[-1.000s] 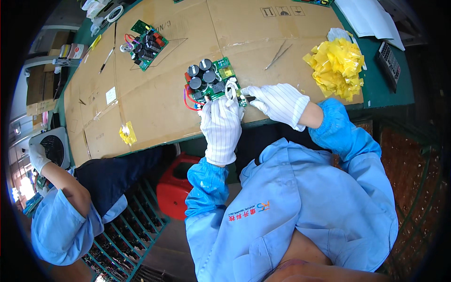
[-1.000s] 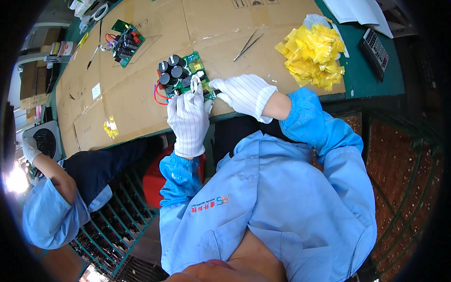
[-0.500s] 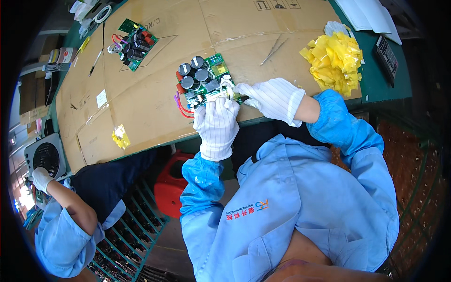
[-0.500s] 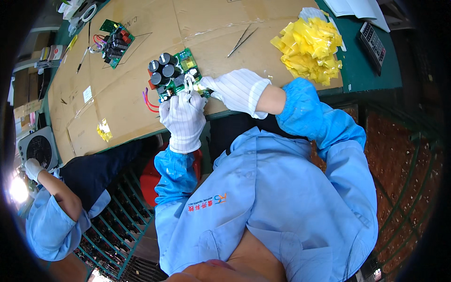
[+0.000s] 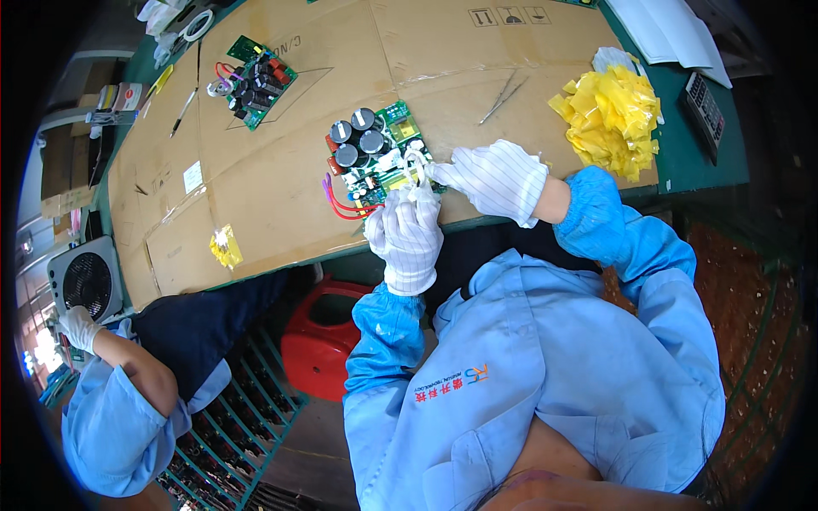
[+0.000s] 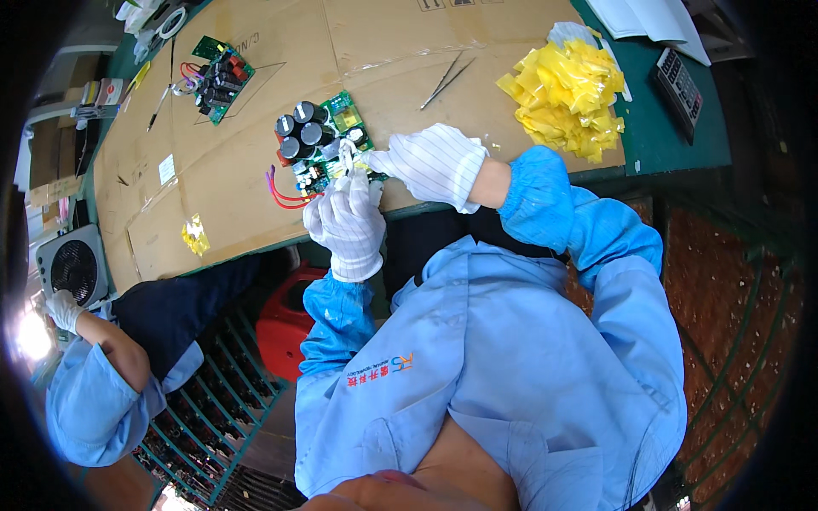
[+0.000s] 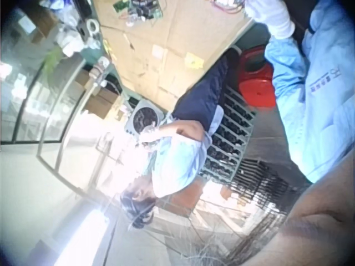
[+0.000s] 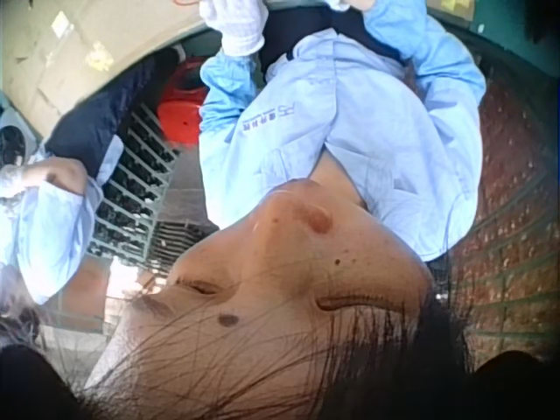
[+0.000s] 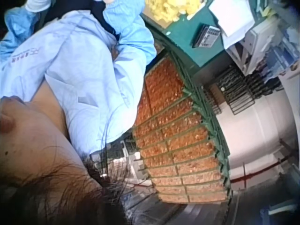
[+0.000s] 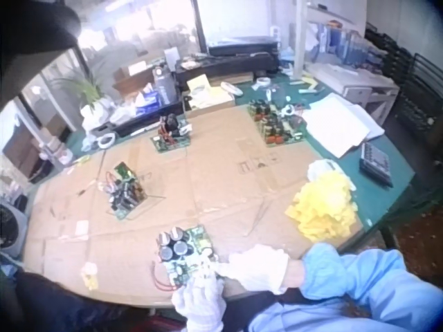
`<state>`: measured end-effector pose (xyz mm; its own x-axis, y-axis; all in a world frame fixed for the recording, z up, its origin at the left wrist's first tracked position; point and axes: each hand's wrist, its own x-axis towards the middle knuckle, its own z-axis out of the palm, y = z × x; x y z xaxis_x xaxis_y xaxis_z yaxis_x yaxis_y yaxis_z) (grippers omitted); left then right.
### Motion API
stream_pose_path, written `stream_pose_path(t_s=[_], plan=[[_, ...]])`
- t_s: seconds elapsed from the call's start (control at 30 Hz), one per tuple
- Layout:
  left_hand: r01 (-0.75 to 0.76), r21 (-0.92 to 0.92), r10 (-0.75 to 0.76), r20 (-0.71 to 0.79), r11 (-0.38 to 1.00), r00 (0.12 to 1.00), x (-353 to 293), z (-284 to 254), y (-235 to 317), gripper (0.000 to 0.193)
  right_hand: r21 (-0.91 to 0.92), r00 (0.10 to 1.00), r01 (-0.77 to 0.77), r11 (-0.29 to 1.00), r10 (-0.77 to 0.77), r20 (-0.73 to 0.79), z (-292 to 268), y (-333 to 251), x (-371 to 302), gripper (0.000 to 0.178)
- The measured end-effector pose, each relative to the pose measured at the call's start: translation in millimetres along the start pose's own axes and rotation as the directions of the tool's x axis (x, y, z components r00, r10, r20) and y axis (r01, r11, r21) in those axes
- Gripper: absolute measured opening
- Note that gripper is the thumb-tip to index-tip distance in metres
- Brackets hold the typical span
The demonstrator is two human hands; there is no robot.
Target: The person assembles electronic components, yellow plastic spacers, capacitors, and wires onto a printed circuit board. This is done by hand and with pliers to secure the components and wiring.
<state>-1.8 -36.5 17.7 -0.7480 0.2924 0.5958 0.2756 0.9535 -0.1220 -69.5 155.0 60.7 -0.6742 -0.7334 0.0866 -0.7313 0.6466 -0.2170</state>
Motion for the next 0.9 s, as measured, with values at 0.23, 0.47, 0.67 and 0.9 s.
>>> stream_pose_path(t_s=[0.23,0.47,0.67,0.9], plan=[[-0.113,0.028,0.115,-0.073,0.993,0.991,4,4,-3,0.025,0.004,0.959,0.112,0.994,-0.108,-0.261,-18,-8,13,0.051],[-0.007,-0.392,0.036,0.067,0.92,0.997,31,-29,-17,0.049,0.11,0.735,-0.239,0.965,0.254,-0.629,-120,26,-63,0.029],[0.074,-0.314,-0.074,0.012,0.947,0.997,98,-46,-38,0.063,-0.256,0.613,-0.79,0.557,0.721,-0.324,-107,58,-146,0.039],[0.083,-0.46,-0.025,0.131,0.884,0.991,125,17,-88,0.032,0.412,0.902,-0.312,0.856,0.403,-0.153,-77,9,-43,0.027]])
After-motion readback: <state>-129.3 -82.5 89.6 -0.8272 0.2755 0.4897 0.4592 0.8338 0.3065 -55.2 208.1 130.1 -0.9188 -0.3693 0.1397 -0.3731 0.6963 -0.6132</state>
